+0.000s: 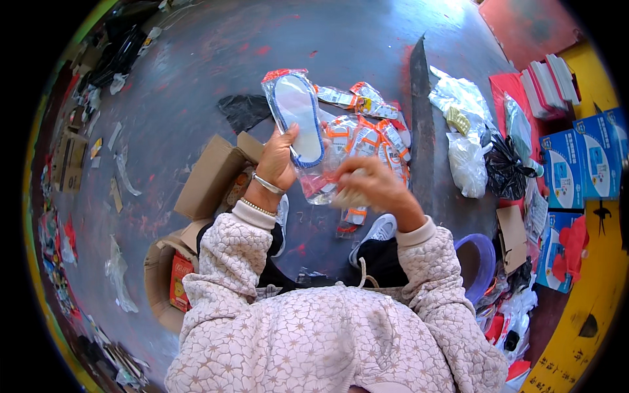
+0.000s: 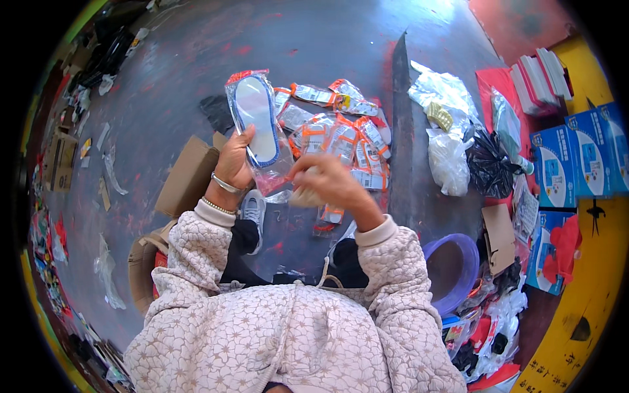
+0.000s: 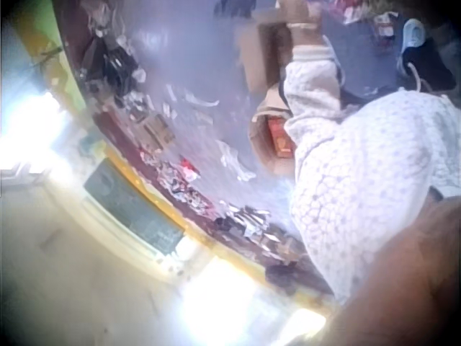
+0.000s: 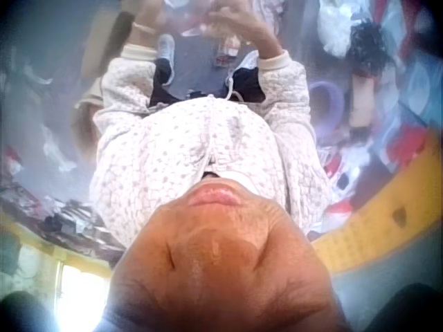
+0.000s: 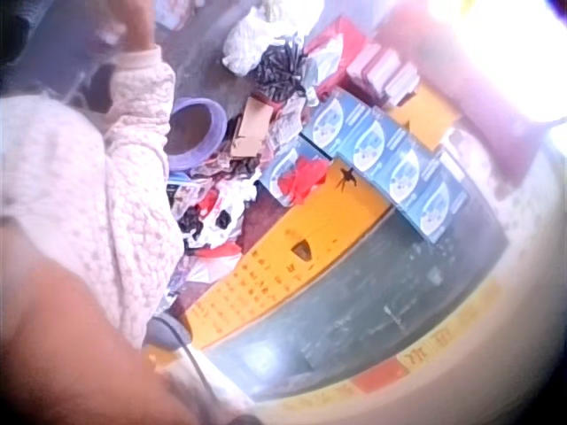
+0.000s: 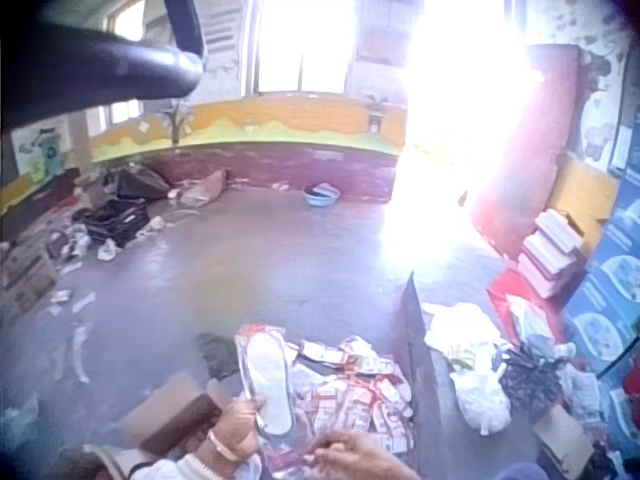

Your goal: The person sits on the floor and wipes individual shoe insoles with a cloth. They pick up insoles from a cardboard box, wipe them, and place them into a pile on the floor. The person also dips the cloth into a purple basin of water to clean it during the process.

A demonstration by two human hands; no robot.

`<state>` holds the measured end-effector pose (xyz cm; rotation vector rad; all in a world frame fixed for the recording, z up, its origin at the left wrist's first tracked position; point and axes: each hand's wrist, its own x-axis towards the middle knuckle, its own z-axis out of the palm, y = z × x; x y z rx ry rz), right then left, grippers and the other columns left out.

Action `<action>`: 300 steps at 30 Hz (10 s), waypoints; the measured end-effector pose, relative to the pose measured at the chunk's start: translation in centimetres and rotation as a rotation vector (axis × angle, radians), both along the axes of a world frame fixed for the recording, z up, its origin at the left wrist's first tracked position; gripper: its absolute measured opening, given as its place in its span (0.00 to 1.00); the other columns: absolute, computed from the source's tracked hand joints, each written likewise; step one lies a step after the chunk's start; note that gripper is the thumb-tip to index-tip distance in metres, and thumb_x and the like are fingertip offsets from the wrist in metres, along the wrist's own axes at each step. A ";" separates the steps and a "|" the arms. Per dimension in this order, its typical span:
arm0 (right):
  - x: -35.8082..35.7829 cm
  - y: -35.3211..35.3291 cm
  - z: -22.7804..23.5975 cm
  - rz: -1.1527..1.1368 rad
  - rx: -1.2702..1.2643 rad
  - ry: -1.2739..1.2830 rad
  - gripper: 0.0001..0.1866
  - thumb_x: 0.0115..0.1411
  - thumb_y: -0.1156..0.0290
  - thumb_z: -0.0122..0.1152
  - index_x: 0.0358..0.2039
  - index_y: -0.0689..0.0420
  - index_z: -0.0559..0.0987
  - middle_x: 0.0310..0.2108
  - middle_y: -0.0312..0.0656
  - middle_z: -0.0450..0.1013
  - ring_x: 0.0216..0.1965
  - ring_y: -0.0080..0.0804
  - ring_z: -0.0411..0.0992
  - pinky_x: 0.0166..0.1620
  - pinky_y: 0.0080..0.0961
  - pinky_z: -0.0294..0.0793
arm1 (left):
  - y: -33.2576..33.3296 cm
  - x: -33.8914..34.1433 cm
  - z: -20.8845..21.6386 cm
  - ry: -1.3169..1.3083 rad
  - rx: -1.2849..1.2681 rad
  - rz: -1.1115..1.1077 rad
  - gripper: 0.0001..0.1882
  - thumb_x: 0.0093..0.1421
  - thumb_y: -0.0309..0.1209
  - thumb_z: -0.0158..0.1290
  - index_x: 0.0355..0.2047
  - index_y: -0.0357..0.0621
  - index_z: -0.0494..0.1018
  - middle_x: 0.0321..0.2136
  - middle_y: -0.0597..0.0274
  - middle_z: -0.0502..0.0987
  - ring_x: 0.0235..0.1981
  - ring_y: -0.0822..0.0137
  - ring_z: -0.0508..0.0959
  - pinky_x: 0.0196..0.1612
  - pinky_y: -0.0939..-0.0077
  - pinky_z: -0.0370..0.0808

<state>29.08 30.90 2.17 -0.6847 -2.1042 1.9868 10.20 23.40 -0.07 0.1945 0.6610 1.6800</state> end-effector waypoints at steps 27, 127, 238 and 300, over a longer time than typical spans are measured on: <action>-2.8 -4.2 -0.9 -0.254 1.477 -0.376 0.05 0.47 0.73 0.54 0.26 0.60 0.71 0.20 0.38 0.68 0.20 0.30 0.72 0.22 0.24 0.70 | 0.5 2.5 -0.3 0.008 0.093 -0.090 0.27 0.64 0.41 0.40 0.58 0.43 0.47 0.50 0.57 0.64 0.52 0.58 0.66 0.53 0.60 0.63; -0.8 -1.0 0.3 -0.244 -0.158 -0.109 0.12 0.50 0.69 0.63 0.32 0.63 0.75 0.27 0.43 0.74 0.26 0.24 0.73 0.31 0.20 0.74 | 0.6 1.9 1.7 0.097 0.094 -0.017 0.28 0.64 0.47 0.34 0.58 0.41 0.53 0.51 0.51 0.65 0.47 0.61 0.70 0.51 0.64 0.69; 1.6 0.8 2.0 -0.965 0.117 0.607 0.07 0.50 0.78 0.62 0.32 0.62 0.77 0.27 0.36 0.75 0.26 0.19 0.72 0.29 0.16 0.72 | -3.5 3.8 3.0 0.127 -0.052 -0.528 0.32 0.62 0.53 0.35 0.48 0.33 0.65 0.41 0.47 0.73 0.43 0.59 0.74 0.48 0.69 0.71; 4.4 4.5 1.3 -0.669 0.209 -0.045 0.09 0.45 0.72 0.64 0.24 0.66 0.78 0.16 0.41 0.71 0.18 0.22 0.69 0.22 0.20 0.69 | -4.5 3.7 0.6 0.910 -0.031 -0.979 0.18 0.53 0.26 0.51 0.44 0.31 0.67 0.36 0.59 0.74 0.37 0.70 0.73 0.42 0.76 0.71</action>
